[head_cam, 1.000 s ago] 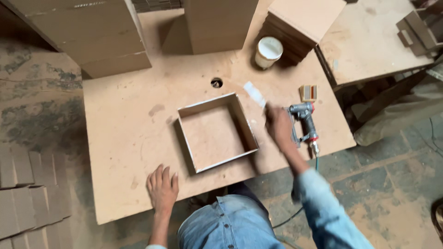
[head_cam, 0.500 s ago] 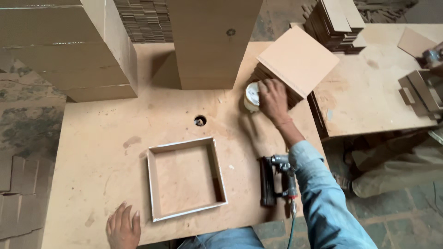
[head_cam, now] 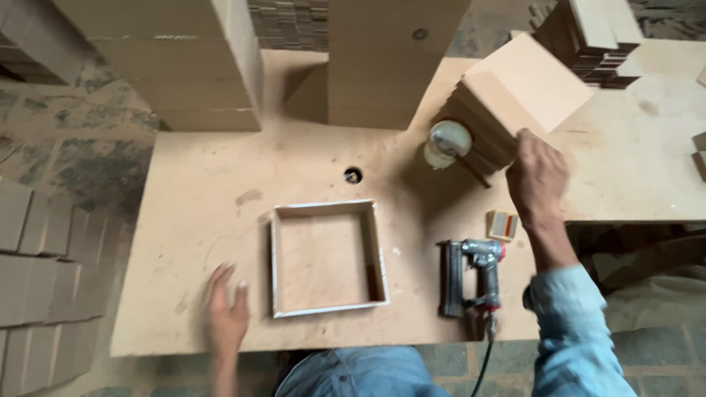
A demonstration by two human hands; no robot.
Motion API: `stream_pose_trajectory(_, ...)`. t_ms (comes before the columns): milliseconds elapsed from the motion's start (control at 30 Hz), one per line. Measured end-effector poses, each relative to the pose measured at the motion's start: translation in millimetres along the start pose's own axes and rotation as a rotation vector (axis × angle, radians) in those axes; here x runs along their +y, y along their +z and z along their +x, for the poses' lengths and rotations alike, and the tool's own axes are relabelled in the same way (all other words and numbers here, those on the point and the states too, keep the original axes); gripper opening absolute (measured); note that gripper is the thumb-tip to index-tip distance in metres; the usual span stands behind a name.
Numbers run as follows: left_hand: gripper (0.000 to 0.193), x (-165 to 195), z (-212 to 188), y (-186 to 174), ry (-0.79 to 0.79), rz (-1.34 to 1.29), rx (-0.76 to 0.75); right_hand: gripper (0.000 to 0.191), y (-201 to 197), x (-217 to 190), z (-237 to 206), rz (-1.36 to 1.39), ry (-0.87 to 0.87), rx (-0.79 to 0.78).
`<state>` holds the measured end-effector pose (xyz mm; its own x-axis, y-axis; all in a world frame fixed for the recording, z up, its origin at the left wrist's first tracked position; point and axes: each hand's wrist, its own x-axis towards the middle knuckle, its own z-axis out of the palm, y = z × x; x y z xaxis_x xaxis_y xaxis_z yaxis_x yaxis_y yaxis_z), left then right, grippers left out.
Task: The person assembles small cardboard boxes by applying glue to the edges and using a pneumatic nail gun to fasten the sides. They repeatedly pick up box frames, apply adhesive, attach lids, and stack completed boxes on the table.
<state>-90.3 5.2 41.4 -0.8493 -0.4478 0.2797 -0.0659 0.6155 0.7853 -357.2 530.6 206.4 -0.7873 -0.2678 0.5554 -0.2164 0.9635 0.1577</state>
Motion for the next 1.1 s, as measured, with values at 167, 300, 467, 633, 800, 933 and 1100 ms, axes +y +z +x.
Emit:
stream_pose_trajectory(167,0.059,77.7,12.7,-13.2,0.155,-0.055,-0.269,0.015,-120.1,-95.0,-47.5,0.523,0.118,0.257)
stream_pose_trajectory(300,0.116,108.4,2.6,-21.9,0.305,-0.268,-0.429,0.028,-127.4,-166.3,-77.3,1.357,0.700,-0.024)
stream_pose_trajectory(467,0.126,83.3,-17.8,-30.3,0.388,-0.361,-0.467,0.041,-81.4,-250.0,-131.5,1.394,0.806,-0.270)
stream_pose_trajectory(633,0.103,42.6,-32.8,-13.9,0.180,-0.273,-0.464,0.045,-39.8,-285.8,-161.3,1.217,0.710,-0.277)
stream_pose_trajectory(800,0.087,16.5,-39.5,5.2,0.136,-0.264,-0.477,0.047,-16.2,-297.8,-172.8,1.233,0.835,-0.379)
stream_pose_trajectory(933,0.081,7.9,-45.0,13.1,0.137,-0.261,-0.488,0.045,-2.7,-294.8,-181.0,1.222,0.856,-0.409)
stream_pose_trajectory(1100,0.072,7.8,-50.0,20.3,0.142,-0.228,-0.460,0.049,22.9,-284.4,-187.1,1.054,0.707,-0.374)
